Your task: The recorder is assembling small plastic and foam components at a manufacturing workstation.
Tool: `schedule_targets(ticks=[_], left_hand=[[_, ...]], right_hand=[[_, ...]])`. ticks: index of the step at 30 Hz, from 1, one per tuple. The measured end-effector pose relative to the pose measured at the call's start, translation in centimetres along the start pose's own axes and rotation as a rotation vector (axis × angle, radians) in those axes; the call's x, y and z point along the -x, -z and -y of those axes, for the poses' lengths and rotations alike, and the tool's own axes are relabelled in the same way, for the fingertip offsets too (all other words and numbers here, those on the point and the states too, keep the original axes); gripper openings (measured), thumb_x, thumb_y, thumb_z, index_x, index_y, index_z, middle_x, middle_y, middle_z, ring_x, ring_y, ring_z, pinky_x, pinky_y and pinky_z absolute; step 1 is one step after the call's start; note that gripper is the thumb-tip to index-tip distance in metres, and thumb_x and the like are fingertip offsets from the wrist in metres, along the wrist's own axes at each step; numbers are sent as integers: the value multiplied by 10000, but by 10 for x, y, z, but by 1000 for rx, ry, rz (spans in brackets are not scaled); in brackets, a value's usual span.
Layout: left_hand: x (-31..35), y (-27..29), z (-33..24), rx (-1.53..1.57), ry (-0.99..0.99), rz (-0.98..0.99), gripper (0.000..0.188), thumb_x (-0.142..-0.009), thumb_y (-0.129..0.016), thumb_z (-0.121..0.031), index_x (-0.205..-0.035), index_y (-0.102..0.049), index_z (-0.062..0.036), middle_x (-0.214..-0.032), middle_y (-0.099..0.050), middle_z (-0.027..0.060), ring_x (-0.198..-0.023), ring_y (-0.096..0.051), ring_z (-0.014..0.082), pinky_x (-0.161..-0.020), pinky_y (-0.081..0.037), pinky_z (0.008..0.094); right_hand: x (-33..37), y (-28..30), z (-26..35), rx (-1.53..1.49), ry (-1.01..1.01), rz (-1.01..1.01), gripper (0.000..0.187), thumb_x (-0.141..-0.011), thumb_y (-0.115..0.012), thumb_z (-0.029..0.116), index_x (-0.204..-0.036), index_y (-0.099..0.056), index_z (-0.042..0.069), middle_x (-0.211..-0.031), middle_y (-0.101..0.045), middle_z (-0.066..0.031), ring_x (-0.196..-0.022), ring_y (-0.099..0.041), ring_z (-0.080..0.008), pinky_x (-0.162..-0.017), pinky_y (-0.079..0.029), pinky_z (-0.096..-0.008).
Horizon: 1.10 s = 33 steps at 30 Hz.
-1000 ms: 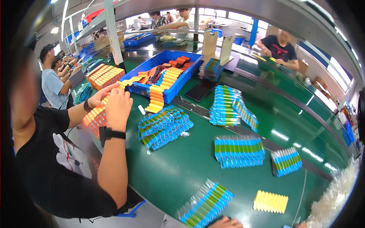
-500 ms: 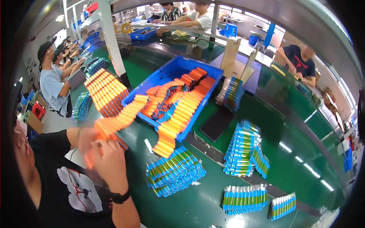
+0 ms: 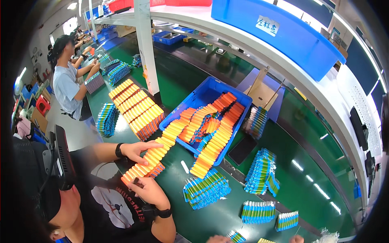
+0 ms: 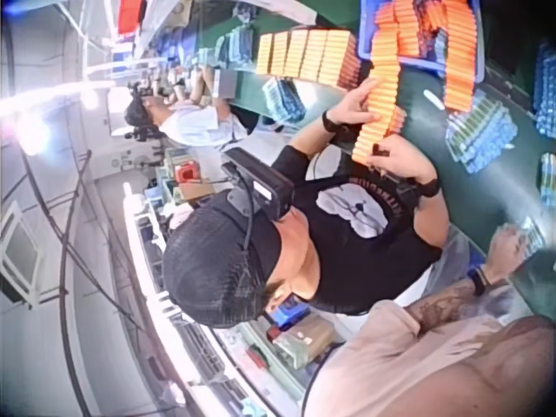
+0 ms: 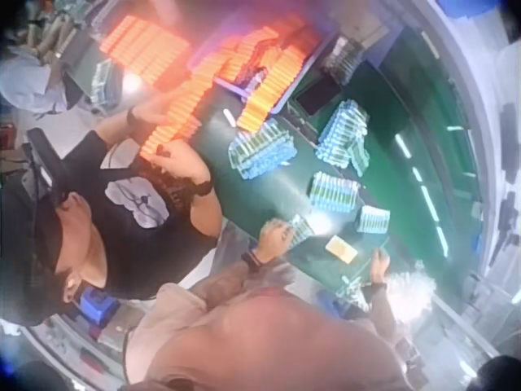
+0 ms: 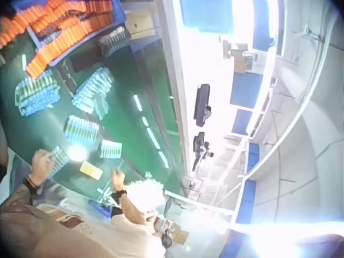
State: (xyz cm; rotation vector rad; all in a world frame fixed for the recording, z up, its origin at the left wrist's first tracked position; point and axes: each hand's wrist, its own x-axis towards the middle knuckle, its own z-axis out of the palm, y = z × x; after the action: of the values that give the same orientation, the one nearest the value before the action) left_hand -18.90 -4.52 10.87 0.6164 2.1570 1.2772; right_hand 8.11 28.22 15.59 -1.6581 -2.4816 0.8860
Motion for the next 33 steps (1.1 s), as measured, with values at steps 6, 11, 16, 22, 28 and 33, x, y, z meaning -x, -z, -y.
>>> schedule_targets(ticks=[6,11,16,22,28,33], left_hand=[[-67,18,61,-370,-128,-393,107,-817,-713,-268,-831,-728,-164,-793,-666,23,-804,-623,255,-719,-445,433],[-76,30,92,-534,-104,-363,98,-805,-726,-259,-795,-695,-166,-775,-632,22,-764,-603,261,-721,-438,429],[-72,24,96,-636,-186,-180,122,-822,-674,-275,-856,-659,-159,-842,-596,31,-817,-578,267,-754,-450,425],[-79,36,78,-616,-126,-45,197,-848,-584,-339,-886,-611,-147,-909,-561,80,-889,-549,289,-744,-422,479],[-79,37,83,-685,-77,-26,197,-851,-590,-340,-917,-617,-157,-940,-578,81,-909,-557,296,-756,-436,500],[-72,31,73,-618,-106,70,211,-852,-598,-346,-943,-629,-157,-955,-584,79,-927,-562,303,-781,-444,514]], right_hand=[[-119,-77,292,-103,662,212,115,-849,-693,126,-871,-704,13,-757,-690,-99,-686,-644,-178,-649,-514,-327],[-238,-170,522,64,1076,433,217,-863,-656,200,-957,-676,4,-865,-684,-203,-839,-676,-334,-757,-527,-429],[-282,-187,681,597,960,272,410,-860,-518,220,-1229,-645,94,-1289,-634,-212,-1234,-586,-382,-1008,-482,-485],[-299,-193,755,272,888,13,523,-859,-509,221,-1365,-596,124,-1330,-621,-221,-1258,-572,-413,-1034,-465,-478],[-268,-210,809,381,824,964,484,-883,-553,218,-1343,-611,82,-1079,-710,-144,-917,-687,-265,-755,-554,-403],[-321,-264,816,248,891,28,340,-865,-551,170,-1125,-733,48,-1038,-736,-171,-939,-716,-271,-809,-563,-404]])
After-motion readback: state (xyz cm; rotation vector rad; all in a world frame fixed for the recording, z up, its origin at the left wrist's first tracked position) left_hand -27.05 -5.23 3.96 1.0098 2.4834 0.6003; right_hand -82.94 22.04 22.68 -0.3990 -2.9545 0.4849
